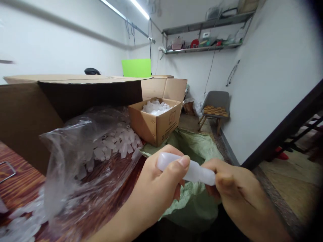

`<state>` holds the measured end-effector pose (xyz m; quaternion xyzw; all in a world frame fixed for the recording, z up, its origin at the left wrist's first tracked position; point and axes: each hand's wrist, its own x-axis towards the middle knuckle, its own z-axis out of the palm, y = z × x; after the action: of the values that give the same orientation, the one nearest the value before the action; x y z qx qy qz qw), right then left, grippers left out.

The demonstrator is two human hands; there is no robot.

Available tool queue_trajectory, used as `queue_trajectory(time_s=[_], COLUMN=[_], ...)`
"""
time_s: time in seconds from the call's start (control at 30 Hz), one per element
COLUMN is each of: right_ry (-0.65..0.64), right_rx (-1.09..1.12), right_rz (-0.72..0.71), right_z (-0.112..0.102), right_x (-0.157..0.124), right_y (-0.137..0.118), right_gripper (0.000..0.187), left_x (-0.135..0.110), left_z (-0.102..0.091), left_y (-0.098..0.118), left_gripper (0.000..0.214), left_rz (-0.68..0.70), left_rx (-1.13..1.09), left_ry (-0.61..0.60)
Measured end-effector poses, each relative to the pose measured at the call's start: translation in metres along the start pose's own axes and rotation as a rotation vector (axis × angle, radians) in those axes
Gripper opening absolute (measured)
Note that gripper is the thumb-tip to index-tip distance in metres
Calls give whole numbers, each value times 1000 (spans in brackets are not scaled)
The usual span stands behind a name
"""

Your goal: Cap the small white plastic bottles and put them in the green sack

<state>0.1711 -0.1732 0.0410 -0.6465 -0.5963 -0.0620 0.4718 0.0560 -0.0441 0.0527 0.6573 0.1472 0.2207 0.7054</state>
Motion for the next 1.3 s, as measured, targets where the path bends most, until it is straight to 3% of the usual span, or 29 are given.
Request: queue_trajectory(time_s=[0.07, 0.13, 0.2, 0.27, 0.33, 0.4, 0.5, 0.63, 0.7, 0.77, 0.87, 0.97, 1.1, 1.3], right_ry=[-38, 36, 116, 80, -3, 25, 68, -65, 8, 108, 159, 151, 180, 187], right_rx=[37, -44, -225, -341, -334, -334, -393, -364, -376, -438, -547, -544, -556, -399], right_rz=[23, -40, -243, -411, -368, -317, -475, -314, -313, -417, -502, -410, -369, -335], right_z=[-2, -3, -3, -4, -7, -10, -13, -15, -15, -13, -9, -4, 1, 7], right_x=[-5, -13, -19, -22, -23, -22, -20, -19, -20, -22, -22, -19, -10, -5], right_y=[7, 18, 29, 36, 37, 35, 34, 42, 40, 34, 22, 15, 11, 5], right_gripper=[55, 49, 57, 62, 57, 58, 64, 50, 52, 50, 34, 20, 15, 24], left_x=[2, 4, 5, 6, 6, 5, 2, -2, -2, 0, 1, -1, -5, -17], left_z=[1, 2, 1, 0, -1, -1, 0, 1, 1, 3, 8, 13, 17, 24], left_y=[-2, -3, -4, -4, -5, -5, -4, 0, 1, 1, -4, -10, -15, -19], left_gripper=[27, 25, 26, 26, 25, 24, 25, 27, 26, 25, 26, 27, 28, 37], left_rz=[-3, -29, -62, -68, -48, -61, -104, -79, -88, -111, -147, -125, -57, 103], left_rx=[-13, -31, -41, -32, -26, -22, -15, -25, -19, -29, -120, -193, -196, -100], left_ry=[-3, -11, -26, -38, -40, -47, -95, -94, -88, -91, -112, -75, -56, -10])
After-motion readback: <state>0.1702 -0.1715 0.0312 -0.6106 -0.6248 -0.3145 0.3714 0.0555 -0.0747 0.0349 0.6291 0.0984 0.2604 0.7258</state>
